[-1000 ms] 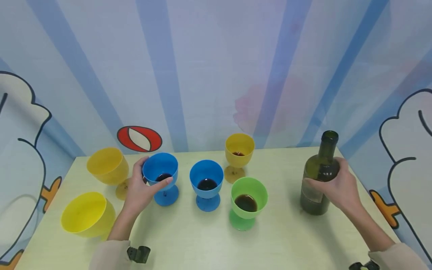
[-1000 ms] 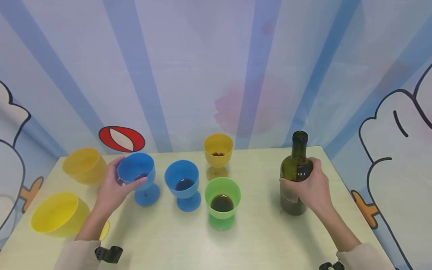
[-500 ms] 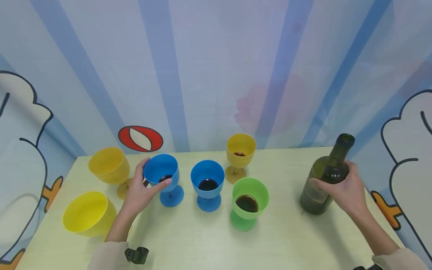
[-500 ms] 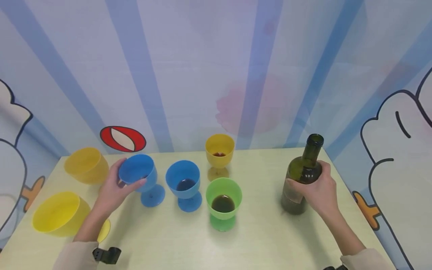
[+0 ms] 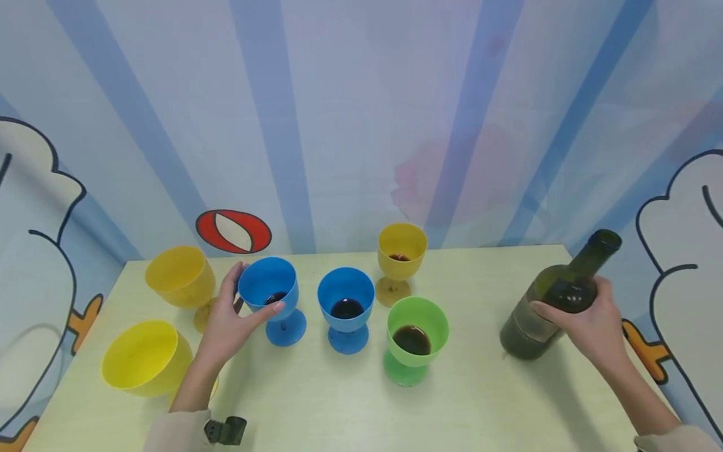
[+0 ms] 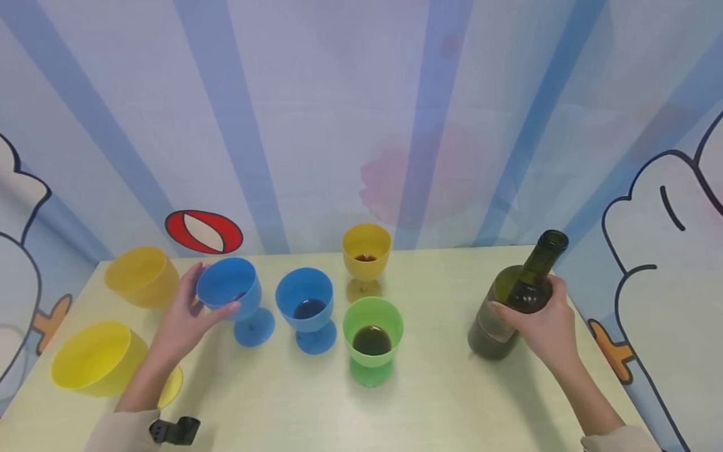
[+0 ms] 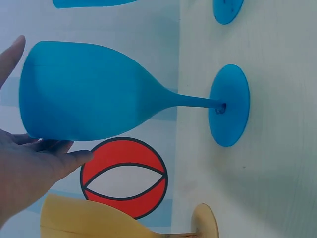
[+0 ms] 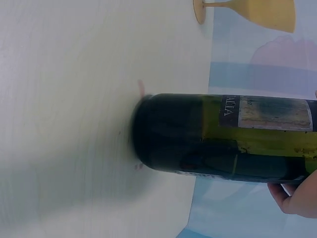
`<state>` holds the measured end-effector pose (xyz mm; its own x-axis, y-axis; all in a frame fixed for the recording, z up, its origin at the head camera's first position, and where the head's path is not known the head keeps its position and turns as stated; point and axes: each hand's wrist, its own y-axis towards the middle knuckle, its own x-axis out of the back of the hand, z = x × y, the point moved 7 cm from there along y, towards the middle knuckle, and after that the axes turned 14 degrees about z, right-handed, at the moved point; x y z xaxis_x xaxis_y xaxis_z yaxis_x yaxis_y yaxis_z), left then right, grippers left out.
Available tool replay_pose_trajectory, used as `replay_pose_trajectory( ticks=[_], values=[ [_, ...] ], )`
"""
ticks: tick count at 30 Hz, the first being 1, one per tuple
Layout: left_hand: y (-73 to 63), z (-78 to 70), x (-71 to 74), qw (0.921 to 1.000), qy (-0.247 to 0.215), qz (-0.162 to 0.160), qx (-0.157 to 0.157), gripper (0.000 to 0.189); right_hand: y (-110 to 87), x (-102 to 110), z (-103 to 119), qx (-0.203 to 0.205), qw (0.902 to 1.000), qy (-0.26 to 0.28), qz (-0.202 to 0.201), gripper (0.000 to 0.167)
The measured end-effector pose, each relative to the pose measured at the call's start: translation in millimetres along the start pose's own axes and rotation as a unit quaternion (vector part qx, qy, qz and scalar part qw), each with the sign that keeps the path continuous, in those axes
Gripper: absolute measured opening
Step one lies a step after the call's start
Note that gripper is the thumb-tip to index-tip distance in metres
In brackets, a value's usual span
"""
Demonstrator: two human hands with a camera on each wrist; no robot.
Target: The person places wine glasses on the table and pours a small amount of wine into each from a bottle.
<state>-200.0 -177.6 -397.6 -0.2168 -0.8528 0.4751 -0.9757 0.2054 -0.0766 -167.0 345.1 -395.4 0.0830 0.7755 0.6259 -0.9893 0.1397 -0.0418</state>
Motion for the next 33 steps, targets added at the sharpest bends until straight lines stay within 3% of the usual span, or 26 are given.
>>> replay_pose_trajectory(
  ticks=[6, 11, 19, 28, 33],
  values=[
    [-11.8, -11.8, 3.2, 0.9994, 0.004, -0.018, -0.029, 0.096, -1.3, 3, -7, -0.004, 0.9997, 0.026, -0.001, 0.095],
    [-27.6, -29.8, 7.0, 0.9983, 0.024, -0.028, -0.046, 0.092, -2.4, 4, -10, -0.008, 0.9997, 0.024, -0.006, 0.095],
    [-55.6, -50.1, 19.4, 0.9964, 0.066, -0.047, -0.024, 0.091, -2.5, 4, -11, -0.005, 0.9997, 0.024, -0.008, 0.095],
    [-75.7, -39.0, 42.2, 0.9933, 0.082, -0.081, 0.01, 0.095, -3.7, 4, -11, 0.001, 0.9996, 0.025, -0.013, 0.092],
    [-87.0, -27.7, 55.4, 0.9887, 0.087, -0.111, 0.051, 0.098, -4.3, 4, -11, 0.001, 0.9995, 0.027, -0.017, 0.092]
  ],
)
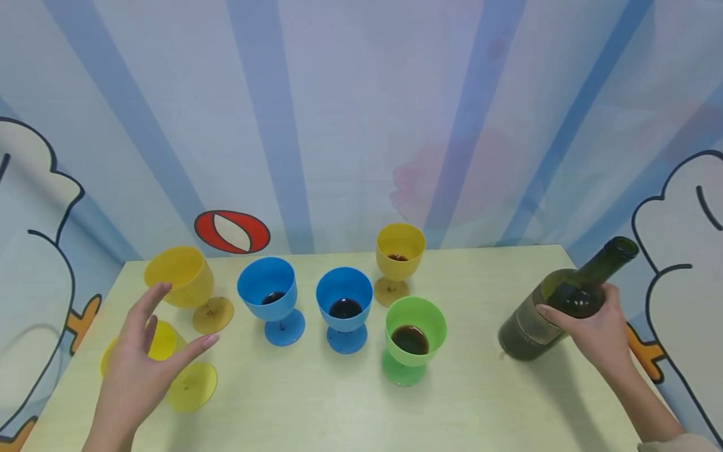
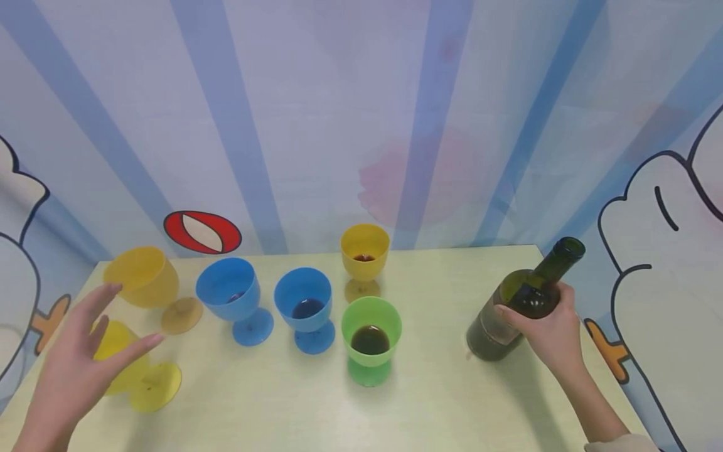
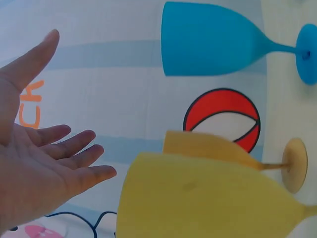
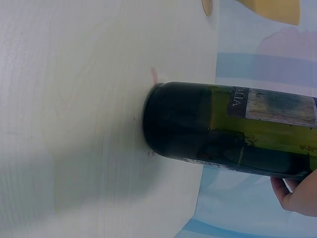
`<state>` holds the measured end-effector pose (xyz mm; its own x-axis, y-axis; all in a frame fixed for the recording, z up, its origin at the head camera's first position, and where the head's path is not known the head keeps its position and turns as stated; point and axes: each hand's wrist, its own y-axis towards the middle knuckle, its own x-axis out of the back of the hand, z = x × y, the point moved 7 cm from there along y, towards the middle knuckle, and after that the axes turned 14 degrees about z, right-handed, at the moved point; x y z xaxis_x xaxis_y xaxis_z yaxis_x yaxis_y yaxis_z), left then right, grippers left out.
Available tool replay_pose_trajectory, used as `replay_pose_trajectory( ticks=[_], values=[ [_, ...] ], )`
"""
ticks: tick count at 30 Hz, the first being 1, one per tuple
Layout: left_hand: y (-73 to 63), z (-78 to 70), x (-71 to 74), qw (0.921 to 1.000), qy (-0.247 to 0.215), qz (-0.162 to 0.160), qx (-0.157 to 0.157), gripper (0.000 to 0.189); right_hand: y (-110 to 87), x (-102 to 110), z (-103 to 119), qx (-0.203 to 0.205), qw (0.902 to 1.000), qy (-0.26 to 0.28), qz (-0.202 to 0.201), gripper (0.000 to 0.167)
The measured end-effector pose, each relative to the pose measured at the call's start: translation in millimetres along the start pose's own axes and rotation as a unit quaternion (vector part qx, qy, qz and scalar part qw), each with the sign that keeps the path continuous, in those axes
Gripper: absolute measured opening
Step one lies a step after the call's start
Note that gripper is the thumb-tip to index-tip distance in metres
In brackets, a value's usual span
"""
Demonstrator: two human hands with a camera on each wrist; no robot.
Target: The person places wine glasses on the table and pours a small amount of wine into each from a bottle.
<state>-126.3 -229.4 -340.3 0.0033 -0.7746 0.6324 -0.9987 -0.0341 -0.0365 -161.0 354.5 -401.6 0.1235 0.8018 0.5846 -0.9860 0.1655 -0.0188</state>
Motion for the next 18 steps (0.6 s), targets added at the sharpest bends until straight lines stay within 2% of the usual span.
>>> replay_pose_trajectory(
  ticks=[2, 4, 6, 8, 9, 11, 13, 15, 16, 18],
  values=[
    [-2.4, 7.2, 5.4, 0.9997, 0.01, -0.004, 0.022, 0.099, -0.1, 0, 0, 0.0, 1.0, 0.002, -0.002, 0.092],
    [-2.2, 20.5, 10.7, 0.999, 0.019, -0.008, 0.041, 0.101, -0.2, 0, 0, 0.001, 1.0, 0.004, -0.004, 0.092],
    [3.2, 45.4, 16.4, 0.998, 0.035, -0.022, 0.048, 0.103, -0.2, 0, 1, 0.001, 1.0, 0.005, -0.006, 0.092],
    [12.0, 78.4, 21.5, 0.9966, 0.052, -0.034, 0.053, 0.108, 0.2, 0, 1, 0.0, 1.0, 0.006, -0.007, 0.093],
    [12.4, 83.6, 23.8, 0.9958, 0.059, -0.036, 0.061, 0.109, 0.3, -1, 1, 0.0, 1.0, 0.007, -0.007, 0.092],
    [15.5, 104.3, 27.0, 0.9945, 0.073, -0.042, 0.063, 0.113, 0.6, -2, 1, 0.0, 0.9999, 0.009, -0.005, 0.092],
    [12.8, 110.6, 28.8, 0.9936, 0.076, -0.036, 0.076, 0.116, 1.0, -3, 1, 0.001, 0.9999, 0.011, -0.003, 0.091],
    [5.8, 104.5, 29.7, 0.9922, 0.075, -0.03, 0.095, 0.116, 1.6, -4, 1, 0.003, 0.9999, 0.014, 0.0, 0.091],
    [5.2, 109.1, 30.3, 0.9912, 0.073, -0.033, 0.105, 0.117, 2.0, -4, 1, 0.004, 0.9999, 0.015, 0.001, 0.091],
    [-1.7, 100.6, 32.0, 0.9886, 0.06, -0.033, 0.134, 0.114, 2.9, -4, 1, 0.006, 0.9999, 0.015, 0.001, 0.092]
  ],
)
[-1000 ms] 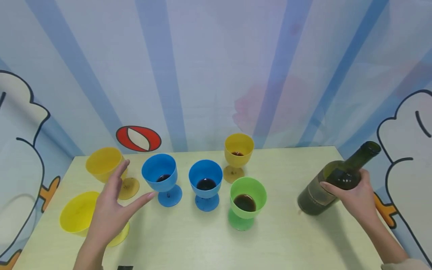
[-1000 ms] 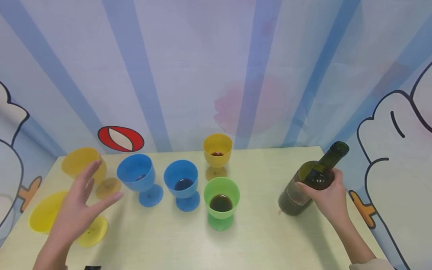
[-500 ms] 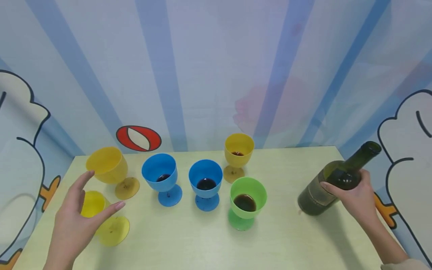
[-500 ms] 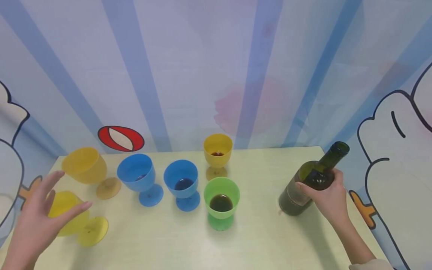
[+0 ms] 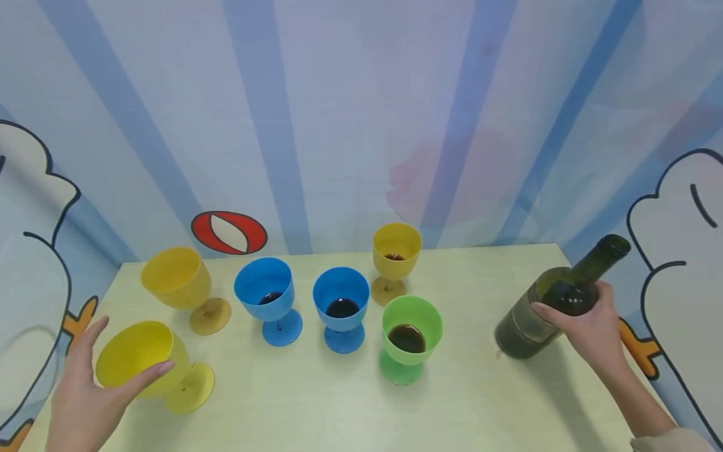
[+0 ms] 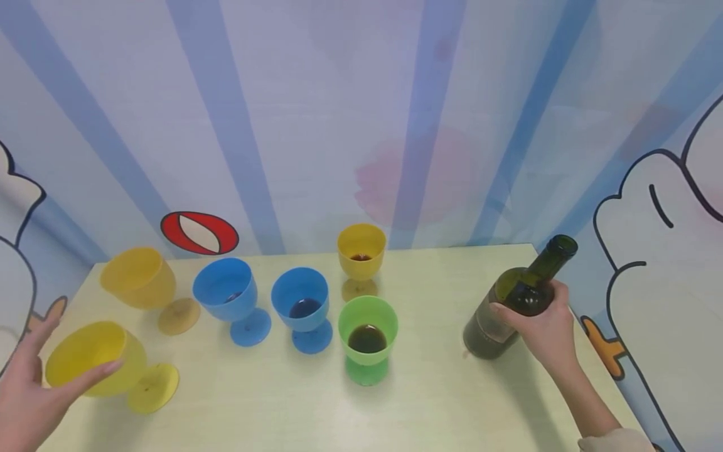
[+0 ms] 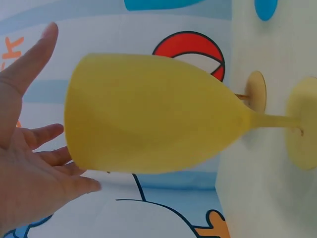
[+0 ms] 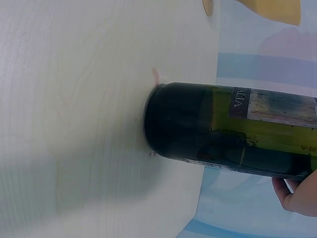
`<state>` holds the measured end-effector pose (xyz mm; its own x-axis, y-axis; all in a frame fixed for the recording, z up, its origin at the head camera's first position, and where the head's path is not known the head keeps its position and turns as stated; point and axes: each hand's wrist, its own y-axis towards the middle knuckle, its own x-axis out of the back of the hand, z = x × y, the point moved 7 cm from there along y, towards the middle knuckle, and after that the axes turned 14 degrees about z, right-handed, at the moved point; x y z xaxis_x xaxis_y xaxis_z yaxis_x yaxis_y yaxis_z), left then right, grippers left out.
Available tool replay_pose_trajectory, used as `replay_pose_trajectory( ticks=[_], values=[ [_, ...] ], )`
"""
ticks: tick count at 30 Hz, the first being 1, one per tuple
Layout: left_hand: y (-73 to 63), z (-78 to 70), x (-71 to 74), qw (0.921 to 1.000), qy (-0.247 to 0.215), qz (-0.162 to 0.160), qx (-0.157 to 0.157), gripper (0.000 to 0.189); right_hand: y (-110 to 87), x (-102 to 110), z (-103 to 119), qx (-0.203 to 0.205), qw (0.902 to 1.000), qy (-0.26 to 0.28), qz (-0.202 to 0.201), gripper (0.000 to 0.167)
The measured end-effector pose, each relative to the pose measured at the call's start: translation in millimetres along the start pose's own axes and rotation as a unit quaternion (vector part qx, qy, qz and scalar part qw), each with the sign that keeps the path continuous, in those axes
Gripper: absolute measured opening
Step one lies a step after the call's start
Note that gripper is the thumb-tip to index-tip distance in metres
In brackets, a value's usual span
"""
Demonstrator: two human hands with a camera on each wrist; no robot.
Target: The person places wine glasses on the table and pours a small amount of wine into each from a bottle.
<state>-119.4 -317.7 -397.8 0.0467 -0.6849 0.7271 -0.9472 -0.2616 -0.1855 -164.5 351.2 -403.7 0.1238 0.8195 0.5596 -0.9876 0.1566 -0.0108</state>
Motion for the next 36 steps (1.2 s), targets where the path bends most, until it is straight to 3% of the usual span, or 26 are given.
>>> replay_pose_trajectory(
  ticks=[4, 8, 12, 16, 20, 29, 36],
  values=[
    [-8.7, -4.4, 2.8, 0.9994, -0.026, -0.003, 0.022, 0.11, 0.9, 0, 0, 0.002, 1.0, -0.001, 0.0, 0.092],
    [2.1, 15.6, -6.1, 0.9987, -0.049, 0.004, -0.015, 0.116, 0.7, -1, 0, 0.0, 1.0, -0.002, 0.0, 0.093],
    [7.1, 30.5, -14.8, 0.9956, -0.093, 0.013, -0.002, 0.119, 0.5, -1, 0, 0.0, 1.0, -0.002, -0.001, 0.094],
    [-1.9, 21.4, -15.1, 0.9896, -0.139, 0.017, 0.033, 0.113, 0.2, -1, 0, 0.003, 1.0, 0.001, -0.004, 0.093],
    [-11.2, 11.0, -14.2, 0.9857, -0.162, 0.016, 0.043, 0.11, 0.0, -1, 0, 0.004, 1.0, 0.002, -0.004, 0.093],
    [-6.6, 25.1, -23.1, 0.9796, -0.191, 0.019, 0.06, 0.109, -0.7, -1, -1, 0.002, 1.0, 0.001, 0.001, 0.093],
    [-6.9, 23.7, -26.3, 0.9775, -0.202, 0.0, 0.06, 0.1, -0.7, -1, 1, 0.001, 1.0, 0.004, -0.003, 0.092]
  ],
)
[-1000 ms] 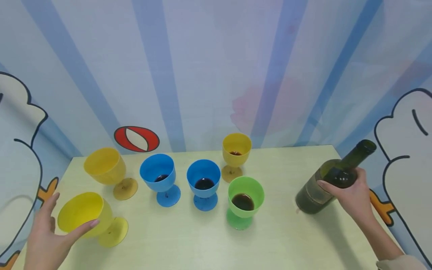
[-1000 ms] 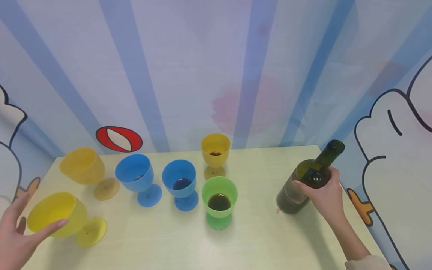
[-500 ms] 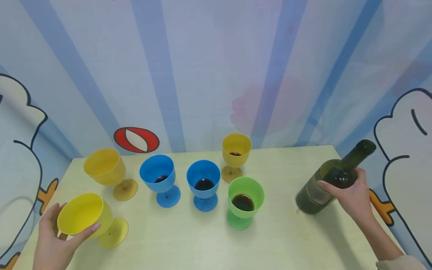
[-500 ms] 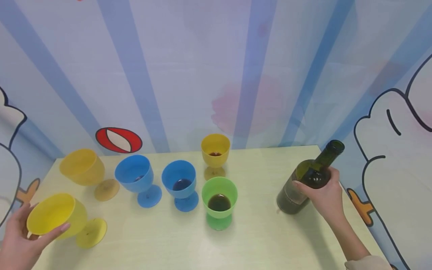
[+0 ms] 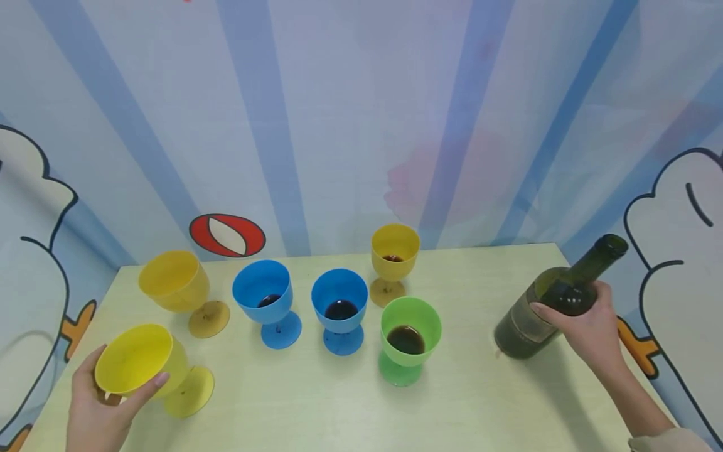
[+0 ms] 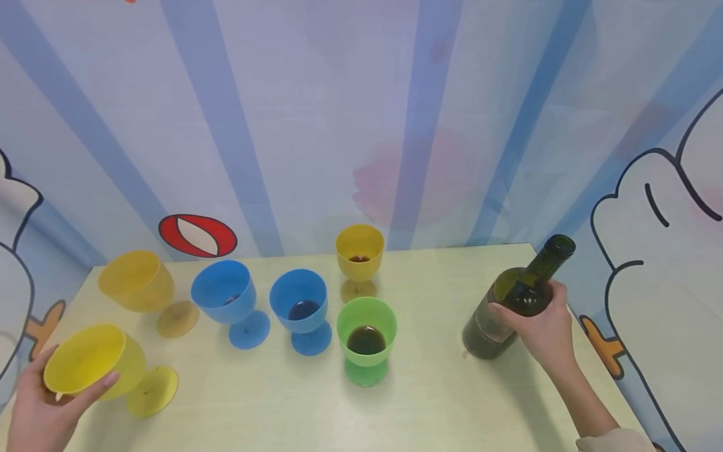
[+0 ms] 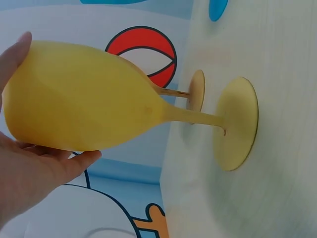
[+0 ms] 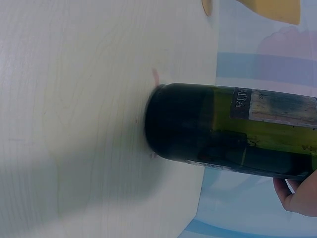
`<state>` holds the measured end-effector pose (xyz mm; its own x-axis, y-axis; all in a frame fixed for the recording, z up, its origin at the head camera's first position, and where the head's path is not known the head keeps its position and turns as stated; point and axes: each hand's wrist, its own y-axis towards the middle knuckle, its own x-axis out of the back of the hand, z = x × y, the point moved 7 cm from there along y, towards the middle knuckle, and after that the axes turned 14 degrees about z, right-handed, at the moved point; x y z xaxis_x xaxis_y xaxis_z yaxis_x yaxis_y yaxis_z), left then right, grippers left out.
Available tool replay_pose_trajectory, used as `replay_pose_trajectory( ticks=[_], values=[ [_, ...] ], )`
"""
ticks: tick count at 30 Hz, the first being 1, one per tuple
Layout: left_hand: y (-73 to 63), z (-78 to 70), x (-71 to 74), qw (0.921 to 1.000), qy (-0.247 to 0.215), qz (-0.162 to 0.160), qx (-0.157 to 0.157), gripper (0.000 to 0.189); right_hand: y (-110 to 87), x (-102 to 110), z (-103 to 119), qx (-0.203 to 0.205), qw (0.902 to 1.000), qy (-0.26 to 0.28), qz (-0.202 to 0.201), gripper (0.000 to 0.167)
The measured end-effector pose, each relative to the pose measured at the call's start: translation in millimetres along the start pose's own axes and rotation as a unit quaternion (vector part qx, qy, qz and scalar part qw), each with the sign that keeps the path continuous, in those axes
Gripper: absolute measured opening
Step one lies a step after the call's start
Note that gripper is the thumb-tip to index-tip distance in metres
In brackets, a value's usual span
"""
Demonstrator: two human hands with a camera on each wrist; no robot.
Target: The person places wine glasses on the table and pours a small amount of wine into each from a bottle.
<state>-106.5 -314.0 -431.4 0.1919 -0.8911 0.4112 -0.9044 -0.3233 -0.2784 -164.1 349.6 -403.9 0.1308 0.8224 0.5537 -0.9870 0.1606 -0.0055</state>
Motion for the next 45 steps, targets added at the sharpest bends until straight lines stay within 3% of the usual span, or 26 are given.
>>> replay_pose_trajectory(
  ticks=[7, 17, 24, 32, 39, 45],
  values=[
    [-2.5, -6.6, -5.4, 0.9997, 0.013, 0.015, -0.015, 0.102, -0.3, 0, 0, 0.001, 1.0, 0.001, 0.002, 0.092],
    [-13.9, -33.6, -29.9, 0.9935, 0.069, 0.081, -0.041, 0.11, -0.5, 0, -1, 0.003, 1.0, -0.001, 0.004, 0.093],
    [-25.9, -63.0, -57.7, 0.9819, 0.116, 0.14, -0.053, 0.113, -0.5, 0, 0, 0.007, 1.0, 0.0, 0.001, 0.092],
    [-41.7, -95.5, -90.7, 0.9623, 0.143, 0.189, -0.133, 0.1, -1.4, 0, 0, 0.011, 0.9999, -0.001, -0.003, 0.092],
    [-44.1, -108.8, -117.7, 0.9521, 0.154, 0.222, -0.143, 0.1, -2.7, 0, 2, 0.015, 0.9999, -0.001, -0.005, 0.091],
    [-43.6, -114.8, -130.1, 0.9475, 0.159, 0.235, -0.148, 0.102, -3.8, -1, 3, 0.025, 0.9996, -0.009, -0.004, 0.091]
  ],
)
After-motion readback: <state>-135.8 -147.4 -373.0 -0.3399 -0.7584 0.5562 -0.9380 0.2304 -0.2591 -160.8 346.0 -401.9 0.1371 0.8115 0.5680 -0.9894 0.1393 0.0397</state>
